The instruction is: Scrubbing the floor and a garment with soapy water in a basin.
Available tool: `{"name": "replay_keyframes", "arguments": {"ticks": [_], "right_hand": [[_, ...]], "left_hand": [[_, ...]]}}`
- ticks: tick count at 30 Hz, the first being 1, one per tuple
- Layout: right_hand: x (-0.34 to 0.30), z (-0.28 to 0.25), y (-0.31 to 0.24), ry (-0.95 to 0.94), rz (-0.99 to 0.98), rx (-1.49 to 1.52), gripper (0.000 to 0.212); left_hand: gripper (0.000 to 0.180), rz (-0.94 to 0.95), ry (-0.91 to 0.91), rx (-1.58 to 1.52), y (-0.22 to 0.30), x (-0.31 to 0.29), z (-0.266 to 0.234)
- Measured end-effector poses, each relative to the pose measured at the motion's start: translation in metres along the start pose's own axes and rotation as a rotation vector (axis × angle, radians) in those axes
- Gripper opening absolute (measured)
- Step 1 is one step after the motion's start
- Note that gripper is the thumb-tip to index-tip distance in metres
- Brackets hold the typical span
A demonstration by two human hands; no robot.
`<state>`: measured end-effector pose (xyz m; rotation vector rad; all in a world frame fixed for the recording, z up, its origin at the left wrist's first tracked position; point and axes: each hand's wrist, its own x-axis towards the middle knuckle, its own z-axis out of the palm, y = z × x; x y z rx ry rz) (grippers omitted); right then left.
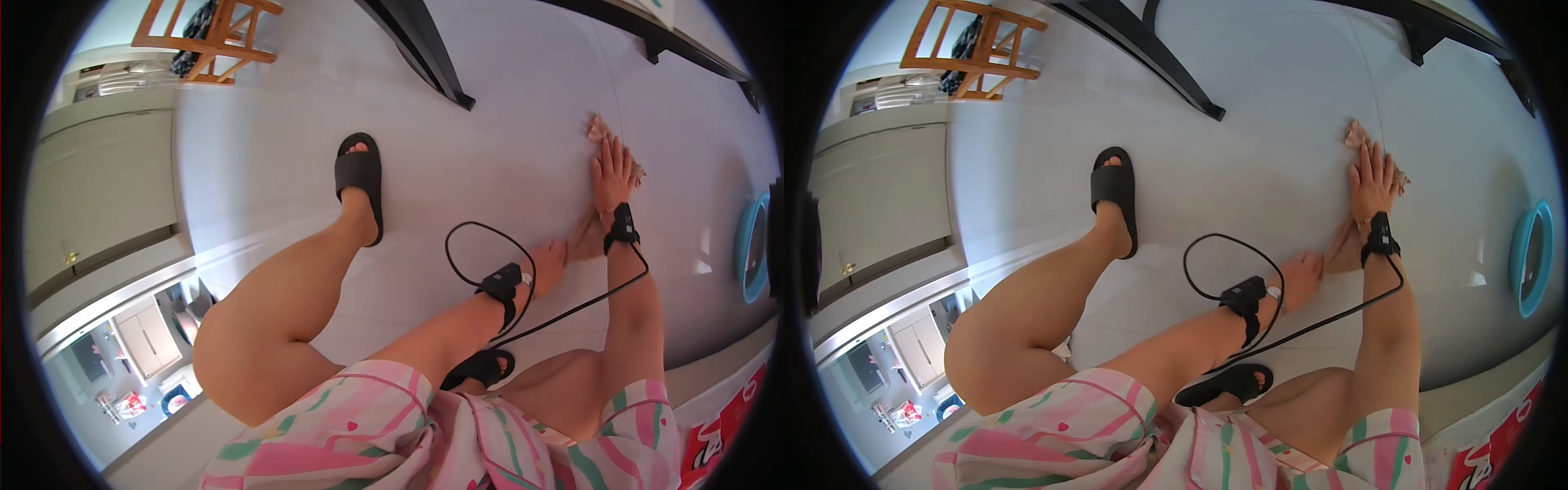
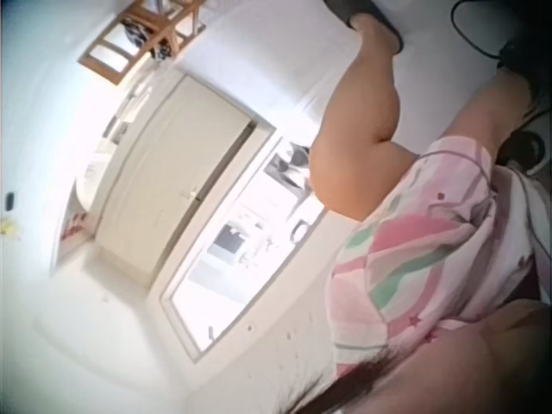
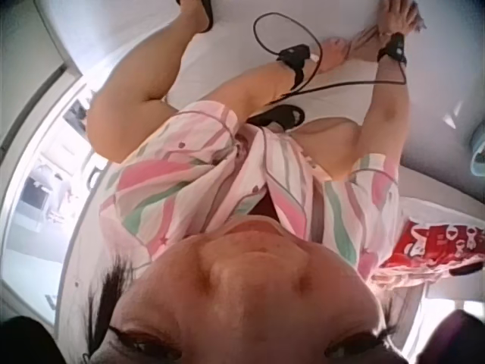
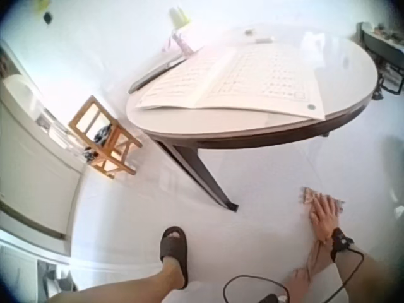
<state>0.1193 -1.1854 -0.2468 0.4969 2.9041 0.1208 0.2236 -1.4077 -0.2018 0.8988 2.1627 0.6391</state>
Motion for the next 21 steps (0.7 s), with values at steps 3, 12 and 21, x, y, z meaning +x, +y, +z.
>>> {"name": "replay_keyframes", "arguments": {"ticks": [3, 12, 21], "right_hand": [[0.028, 0.017, 0.016, 0.086, -0.080, -0.041, 0.054], [0.013, 0.011, -0.187, -0.012, -0.685, 0.145, 0.054], [-0.089, 0.041, -0.281, -0.078, -1.181, 0.430, 0.047]], "left_hand": [[0.034, 0.110, 0.149, 0.022, -0.003, 0.015, -0.028], [0.040, -0.014, 0.325, -0.110, -0.093, -0.056, -0.017], [0.029, -0.138, -0.368, -0.067, -0.085, -0.101, 0.020]]}}
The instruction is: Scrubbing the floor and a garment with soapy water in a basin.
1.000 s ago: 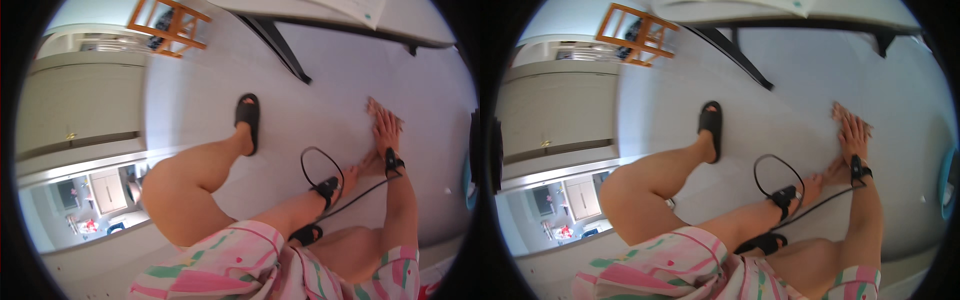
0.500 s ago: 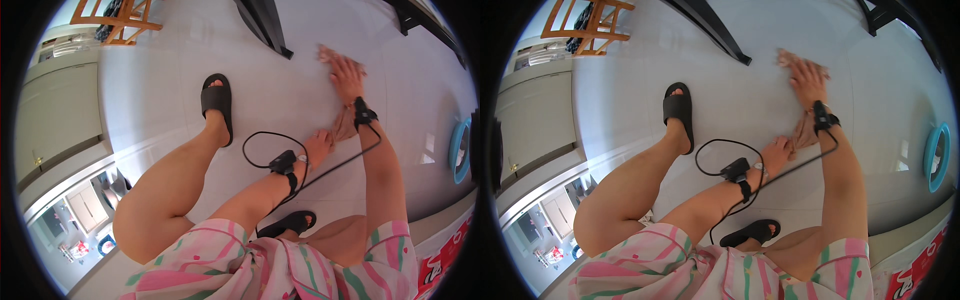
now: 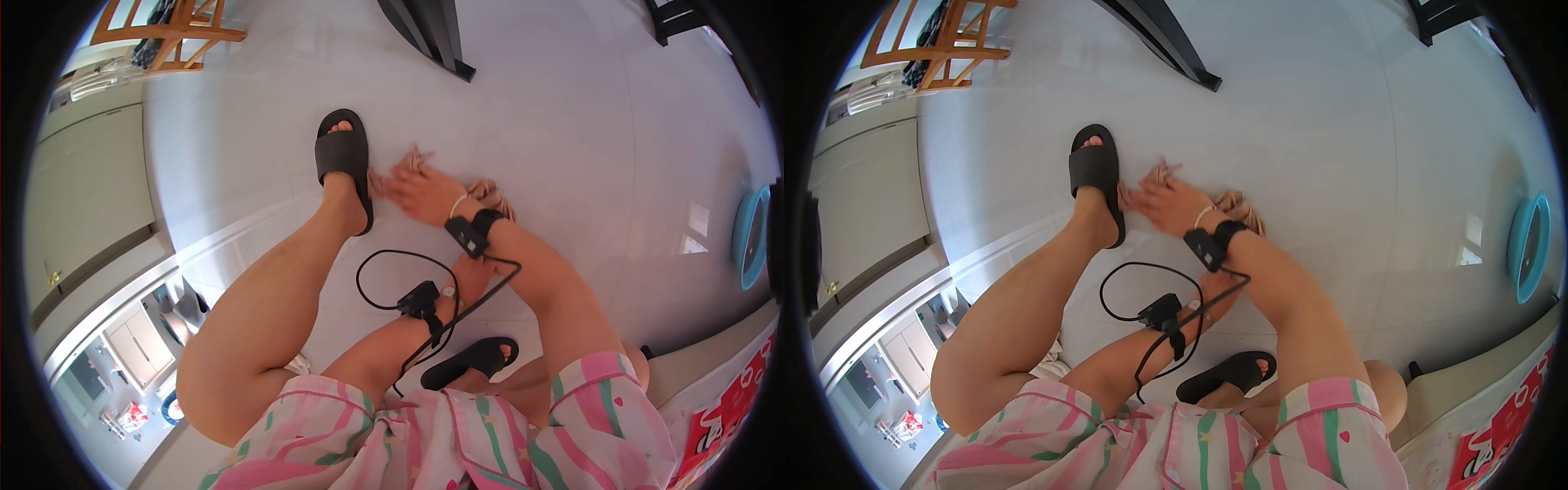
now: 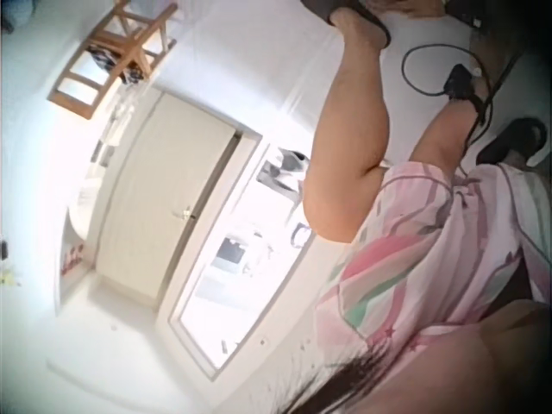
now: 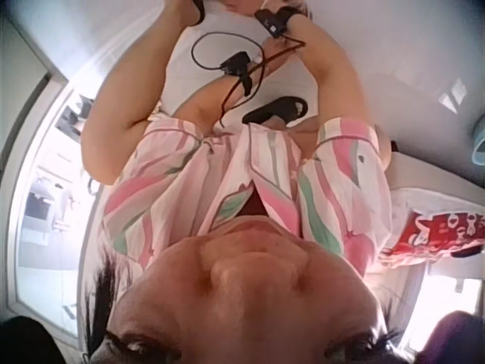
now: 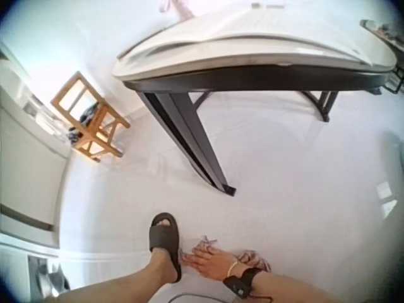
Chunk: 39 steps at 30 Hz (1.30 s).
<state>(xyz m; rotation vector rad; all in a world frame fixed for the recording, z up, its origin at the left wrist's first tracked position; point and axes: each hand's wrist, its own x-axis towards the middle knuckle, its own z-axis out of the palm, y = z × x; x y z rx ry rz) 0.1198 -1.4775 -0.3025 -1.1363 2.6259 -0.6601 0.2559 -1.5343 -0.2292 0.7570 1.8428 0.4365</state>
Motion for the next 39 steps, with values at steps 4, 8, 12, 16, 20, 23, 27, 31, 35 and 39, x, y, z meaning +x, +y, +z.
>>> {"name": "replay_keyframes", "arguments": {"ticks": [4, 8, 12, 16, 20, 23, 27, 31, 35, 39], "right_hand": [[-0.032, -0.004, -0.040, -0.115, -0.287, 0.095, 0.045], [-0.096, -0.030, -0.049, -0.237, -0.369, 0.150, 0.042], [-0.152, -0.068, -0.005, -0.256, -0.419, 0.164, 0.040], [-0.219, -0.110, -0.028, -0.368, -0.343, 0.009, 0.045], [-0.301, -0.142, -0.031, -0.246, -0.121, 0.040, 0.051], [-0.355, -0.163, -0.048, -0.210, 0.111, 0.056, 0.051], [-0.414, -0.186, -0.077, -0.083, 0.532, -0.112, 0.052], [-0.447, -0.171, -0.128, 0.066, 1.115, -0.194, 0.053], [-0.454, -0.139, -0.183, 0.333, 1.601, -0.366, 0.057], [-0.422, -0.091, -0.244, 0.458, 1.870, -0.525, 0.058]], "left_hand": [[0.018, 0.161, 0.516, -0.250, 0.000, -0.024, 0.045], [0.020, 0.430, 0.433, -0.108, 0.016, -0.029, 0.038], [0.023, 0.713, 0.210, 0.081, 0.018, -0.012, 0.014], [0.038, 0.820, 0.250, 0.258, 0.021, -0.048, 0.044], [0.039, 0.892, 0.337, 0.257, 0.028, -0.028, 0.010], [0.039, 0.873, 0.317, 0.208, 0.063, 0.002, -0.010], [0.040, 0.892, 0.266, 0.249, 0.119, 0.039, -0.033], [0.040, 0.939, 0.275, 0.280, 0.156, 0.066, -0.044], [0.040, 0.963, 0.270, 0.237, 0.178, 0.074, -0.025], [0.035, 1.048, 0.259, 0.251, 0.171, 0.062, -0.013]]}}
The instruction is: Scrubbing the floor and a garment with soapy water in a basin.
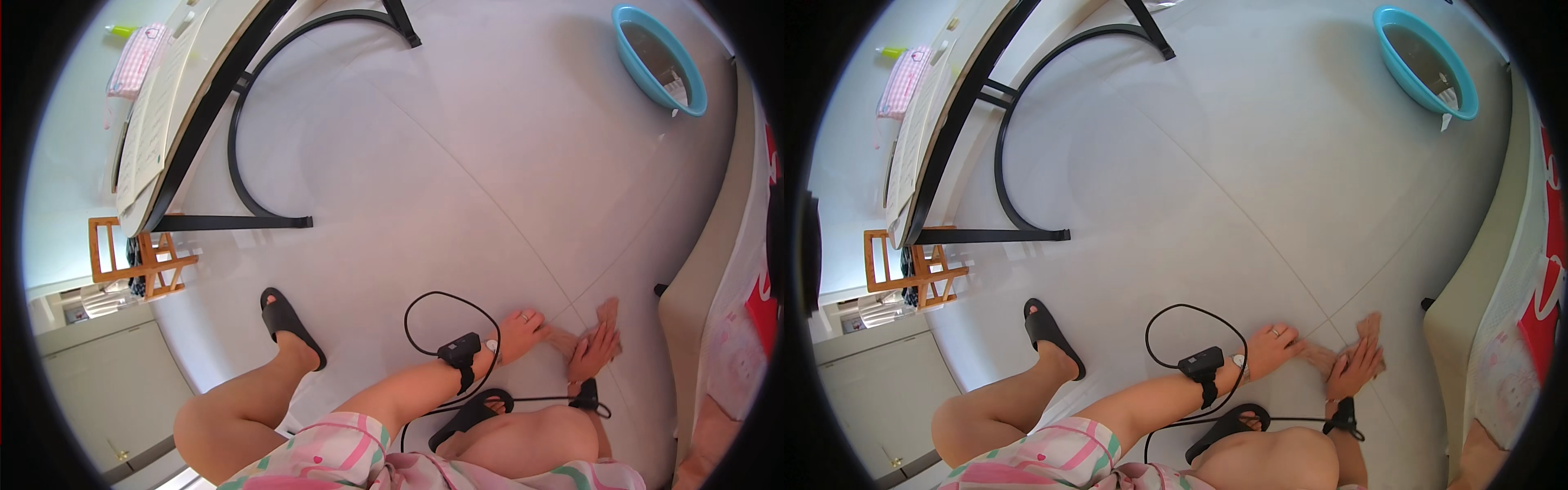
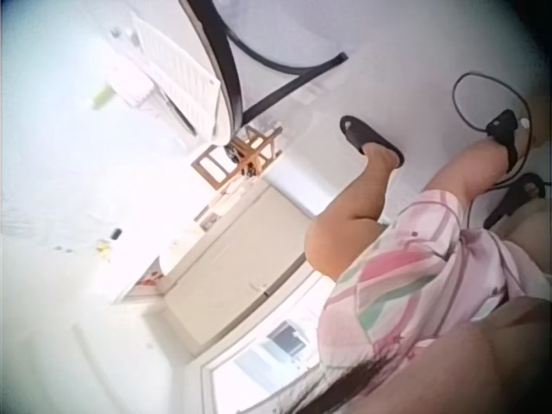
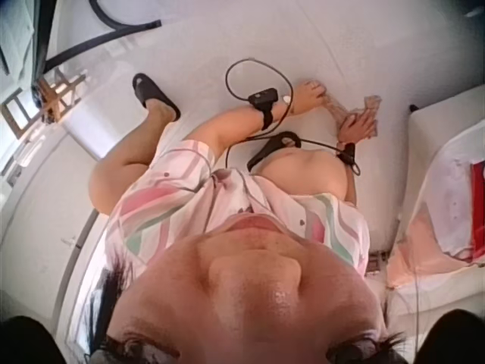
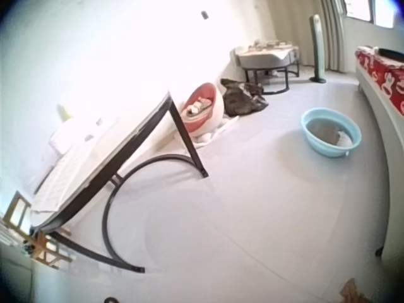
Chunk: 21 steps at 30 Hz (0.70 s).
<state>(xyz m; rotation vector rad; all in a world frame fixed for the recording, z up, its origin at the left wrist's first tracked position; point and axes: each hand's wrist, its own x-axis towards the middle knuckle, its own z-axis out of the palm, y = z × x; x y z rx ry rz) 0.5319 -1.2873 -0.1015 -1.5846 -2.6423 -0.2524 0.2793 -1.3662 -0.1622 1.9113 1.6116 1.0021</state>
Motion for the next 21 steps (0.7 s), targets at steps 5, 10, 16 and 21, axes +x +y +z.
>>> {"name": "replay_keyframes", "arguments": {"ticks": [5, 10, 16, 21], "right_hand": [[-0.112, 0.000, -0.012, 0.025, 0.181, -0.110, 0.062], [-0.020, 0.010, -0.112, -0.073, 0.026, 0.110, 0.054], [0.065, 0.032, -0.206, -0.150, -0.155, 0.394, 0.054], [0.123, 0.023, -0.197, -0.429, -0.432, 0.804, 0.029]], "left_hand": [[0.026, 0.174, -0.265, -0.243, 0.011, -0.017, 0.010], [0.038, -0.147, -0.078, -0.320, -0.054, -0.009, -0.056], [0.042, -0.516, 0.099, -0.353, -0.096, -0.001, -0.094], [0.083, -0.440, 0.084, -0.329, -0.123, 0.014, -0.089]]}}
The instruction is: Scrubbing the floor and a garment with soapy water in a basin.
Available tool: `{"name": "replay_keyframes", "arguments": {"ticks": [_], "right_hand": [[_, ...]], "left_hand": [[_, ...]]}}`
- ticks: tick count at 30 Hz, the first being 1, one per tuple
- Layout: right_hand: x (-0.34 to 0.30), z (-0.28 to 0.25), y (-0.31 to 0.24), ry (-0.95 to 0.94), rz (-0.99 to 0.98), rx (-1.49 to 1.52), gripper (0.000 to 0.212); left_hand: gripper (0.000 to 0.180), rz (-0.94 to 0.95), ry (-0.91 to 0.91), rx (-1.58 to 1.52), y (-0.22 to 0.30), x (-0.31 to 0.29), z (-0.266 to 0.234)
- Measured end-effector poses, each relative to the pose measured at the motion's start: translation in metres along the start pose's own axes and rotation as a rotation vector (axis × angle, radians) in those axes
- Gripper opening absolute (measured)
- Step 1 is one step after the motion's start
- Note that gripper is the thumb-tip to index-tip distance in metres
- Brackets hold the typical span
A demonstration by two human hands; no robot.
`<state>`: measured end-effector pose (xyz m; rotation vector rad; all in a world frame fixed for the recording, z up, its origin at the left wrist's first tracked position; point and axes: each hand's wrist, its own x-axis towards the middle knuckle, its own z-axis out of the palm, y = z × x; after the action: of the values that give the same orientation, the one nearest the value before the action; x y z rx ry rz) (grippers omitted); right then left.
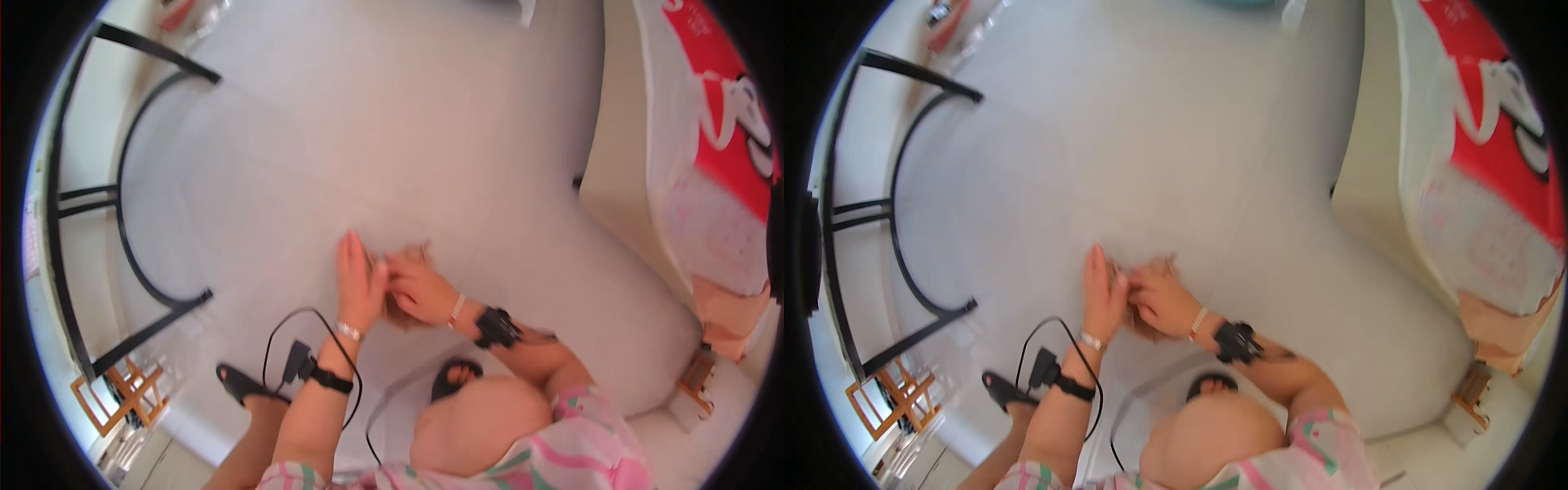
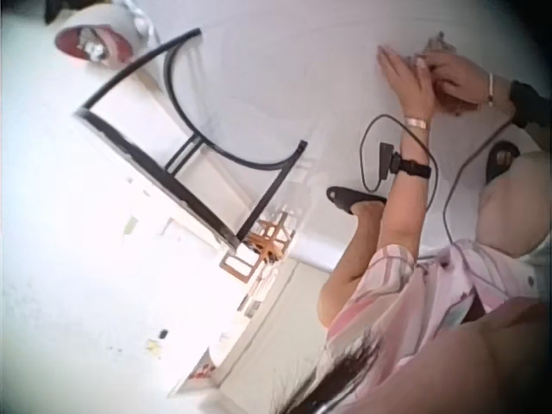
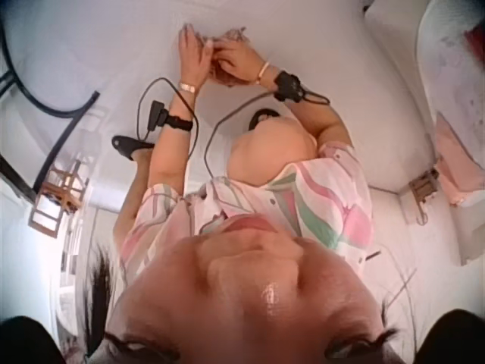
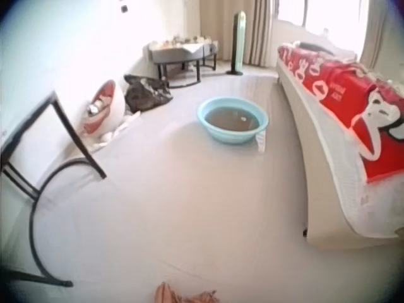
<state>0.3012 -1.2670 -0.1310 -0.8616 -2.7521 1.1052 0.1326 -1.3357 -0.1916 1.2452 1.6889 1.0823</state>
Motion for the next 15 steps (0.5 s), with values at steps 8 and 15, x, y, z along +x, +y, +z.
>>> {"name": "replay_keyframes", "arguments": {"ticks": [8, 15], "right_hand": [[0.130, -0.190, 0.084, 0.480, 0.398, -0.179, 0.029], [0.243, -0.319, 0.182, 0.816, 0.459, -0.654, 0.030]], "left_hand": [[0.145, -0.200, -0.430, 0.739, 0.063, 0.038, -0.001], [0.152, -0.344, -0.586, 0.758, 0.083, 0.059, 0.029]]}}
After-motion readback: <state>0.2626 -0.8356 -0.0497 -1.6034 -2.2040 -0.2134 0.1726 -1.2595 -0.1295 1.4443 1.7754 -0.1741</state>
